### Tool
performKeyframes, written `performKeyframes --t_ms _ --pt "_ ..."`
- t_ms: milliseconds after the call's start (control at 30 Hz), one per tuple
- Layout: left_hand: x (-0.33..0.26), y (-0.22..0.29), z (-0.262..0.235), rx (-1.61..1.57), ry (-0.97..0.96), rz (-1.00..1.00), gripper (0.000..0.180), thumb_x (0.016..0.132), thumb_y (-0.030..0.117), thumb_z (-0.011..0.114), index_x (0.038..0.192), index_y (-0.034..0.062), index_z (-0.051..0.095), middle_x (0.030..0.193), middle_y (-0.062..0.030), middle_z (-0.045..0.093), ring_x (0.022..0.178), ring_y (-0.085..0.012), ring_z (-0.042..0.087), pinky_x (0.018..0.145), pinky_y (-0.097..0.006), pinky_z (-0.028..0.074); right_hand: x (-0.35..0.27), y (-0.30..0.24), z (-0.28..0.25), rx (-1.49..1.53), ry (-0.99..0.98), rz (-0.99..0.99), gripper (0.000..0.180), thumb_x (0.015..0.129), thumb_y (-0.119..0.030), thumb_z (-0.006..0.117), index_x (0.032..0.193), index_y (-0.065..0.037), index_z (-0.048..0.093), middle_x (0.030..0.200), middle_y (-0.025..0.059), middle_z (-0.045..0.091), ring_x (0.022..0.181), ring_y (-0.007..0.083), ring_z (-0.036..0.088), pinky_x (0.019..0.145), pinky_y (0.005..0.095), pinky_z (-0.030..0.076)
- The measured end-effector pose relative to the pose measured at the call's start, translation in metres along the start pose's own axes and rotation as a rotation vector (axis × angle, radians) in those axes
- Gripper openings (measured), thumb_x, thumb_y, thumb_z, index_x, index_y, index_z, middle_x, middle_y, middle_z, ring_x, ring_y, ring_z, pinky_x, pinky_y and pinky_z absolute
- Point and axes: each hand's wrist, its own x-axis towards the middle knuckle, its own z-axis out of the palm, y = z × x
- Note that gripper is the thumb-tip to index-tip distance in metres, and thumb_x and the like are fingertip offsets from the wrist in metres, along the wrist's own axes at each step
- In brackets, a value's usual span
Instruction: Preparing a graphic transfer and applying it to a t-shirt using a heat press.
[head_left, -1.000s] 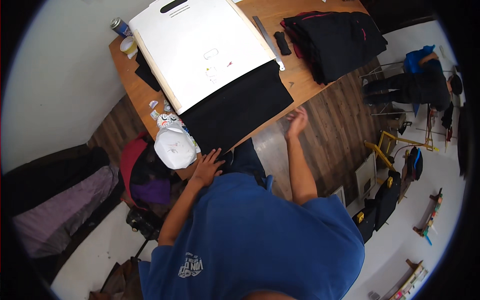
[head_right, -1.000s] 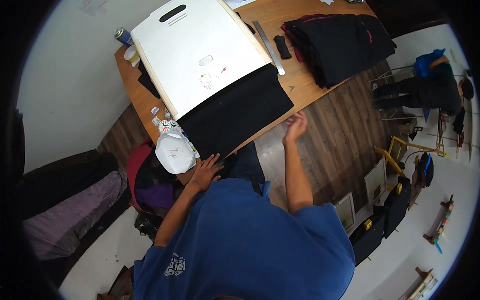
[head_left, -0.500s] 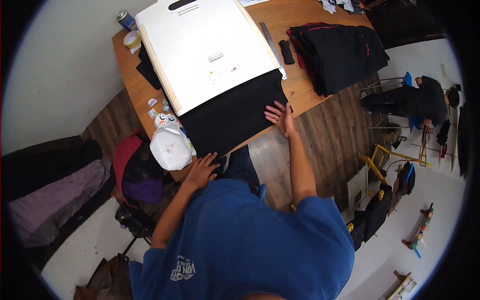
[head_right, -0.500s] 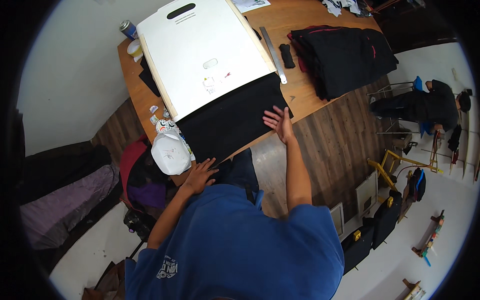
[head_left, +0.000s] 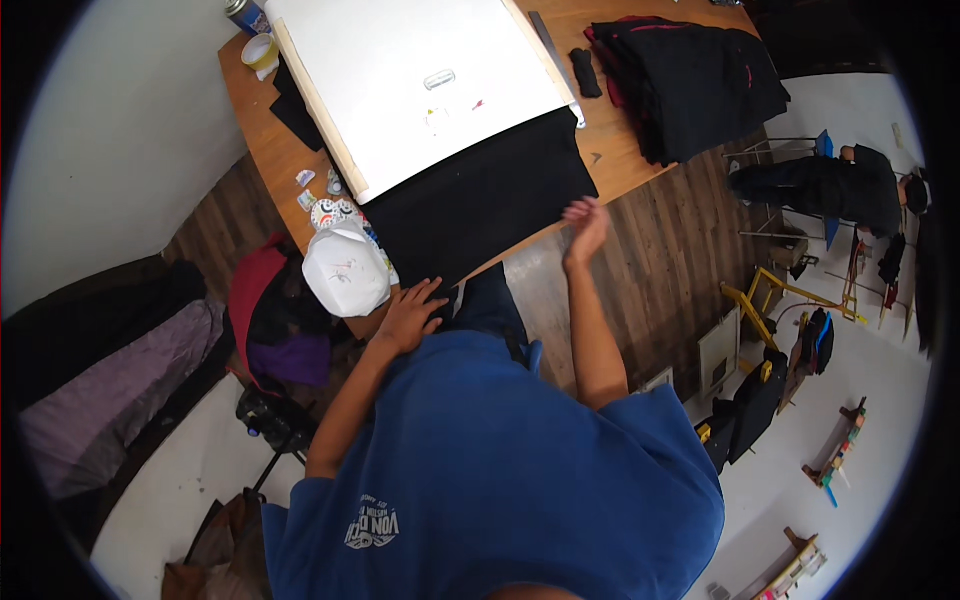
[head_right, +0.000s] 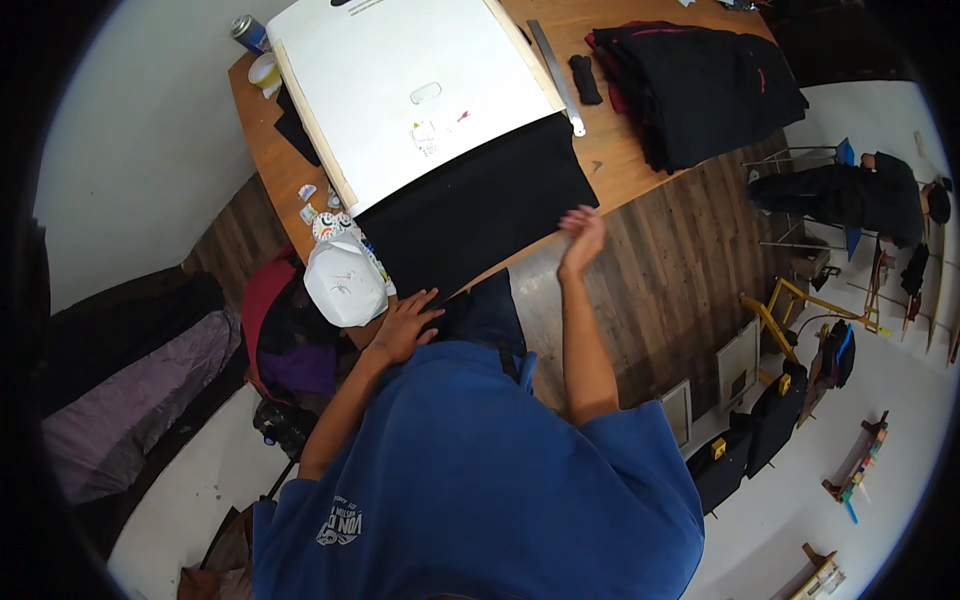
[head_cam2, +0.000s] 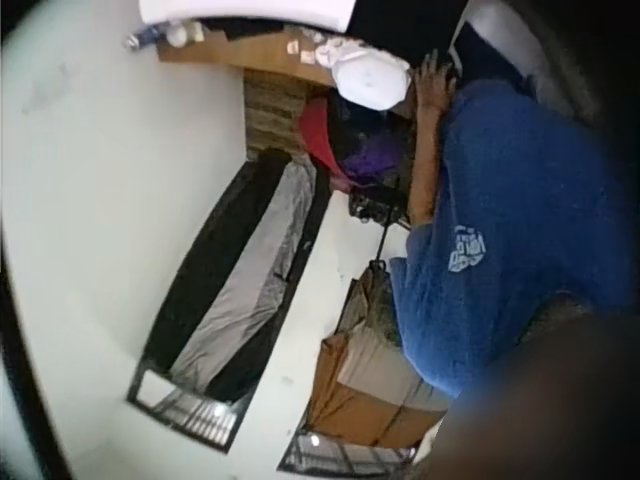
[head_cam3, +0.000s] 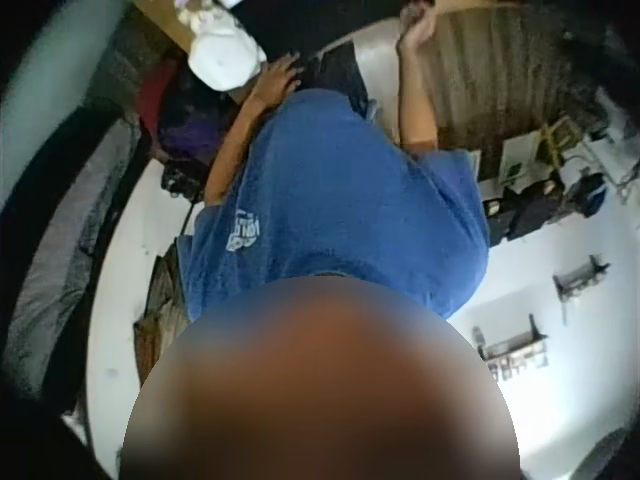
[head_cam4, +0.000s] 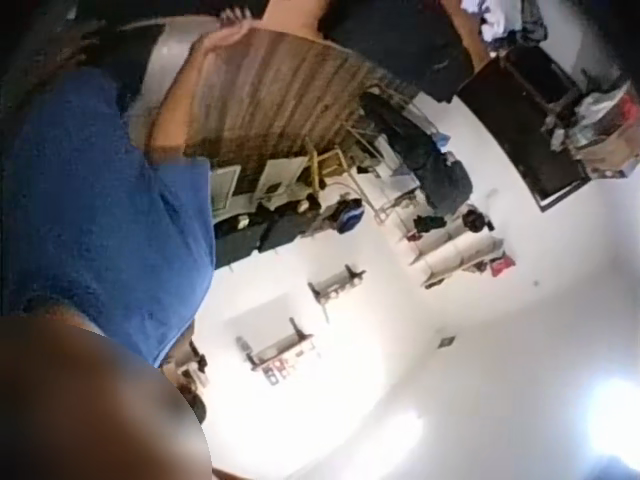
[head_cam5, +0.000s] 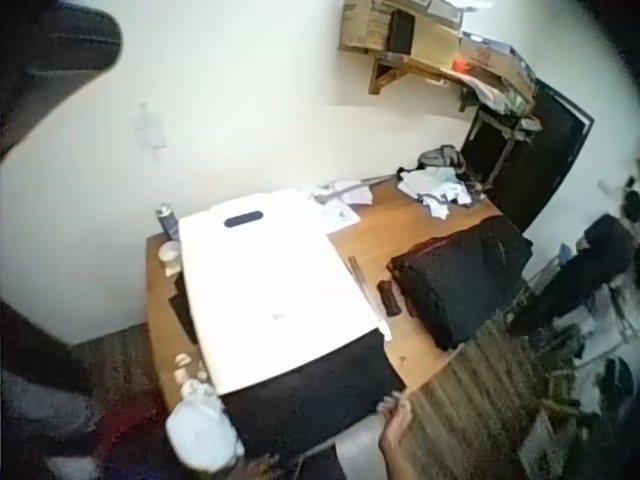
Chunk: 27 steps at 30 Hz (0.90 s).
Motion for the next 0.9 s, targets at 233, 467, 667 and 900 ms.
performKeyframes --t_ms 233,467,667,900 --pt "0.003 0.006 -0.006 -0.001 0.032 0.029 0.039 0.091 0.025 0.060 0.127 0.0127 0.059 0.153 -0.0099 0.030 0.140 -0.0295 0.029 0.113 -0.048 0.024 -0.045 0.017 0.012 -0.094 0.296 -0.057 0.035 0.103 -0.027 0.035 0.124 -0.001 0.047 0.096 0.0129 0.062 0.082 0.0190 0.062 0.077 0.0318 0.052" --pt "0.014 0.002 0.001 -0.014 0.031 0.024 0.040 0.092 0.026 0.058 0.129 0.0125 0.058 0.152 -0.0106 0.032 0.140 -0.0304 0.030 0.113 -0.046 0.025 -0.062 -0.039 0.060 0.123 -0.488 0.728 0.049 0.104 -0.042 0.034 0.123 0.001 0.047 0.101 0.0174 0.064 0.082 0.0212 0.065 0.077 0.0338 0.054" --pt "0.029 0.010 0.005 -0.085 0.147 0.009 0.037 0.090 0.025 0.058 0.125 0.0127 0.060 0.144 -0.0090 0.043 0.134 -0.0287 0.037 0.108 -0.043 0.032 -0.015 -0.002 0.041 -0.273 -0.053 0.102 0.029 0.102 -0.019 0.043 0.126 -0.006 0.051 0.111 0.0125 0.061 0.094 0.0172 0.060 0.084 0.0310 0.050" --pt "0.045 0.017 0.008 -0.169 0.241 -0.044 0.034 0.088 0.022 0.061 0.120 0.0112 0.062 0.135 -0.0081 0.050 0.126 -0.0276 0.044 0.104 -0.043 0.035 -0.011 -0.060 0.117 -0.983 -0.860 -0.850 0.030 0.089 -0.009 0.056 0.119 -0.006 0.062 0.140 0.0151 0.046 0.134 0.0355 0.038 0.109 0.0443 0.033"
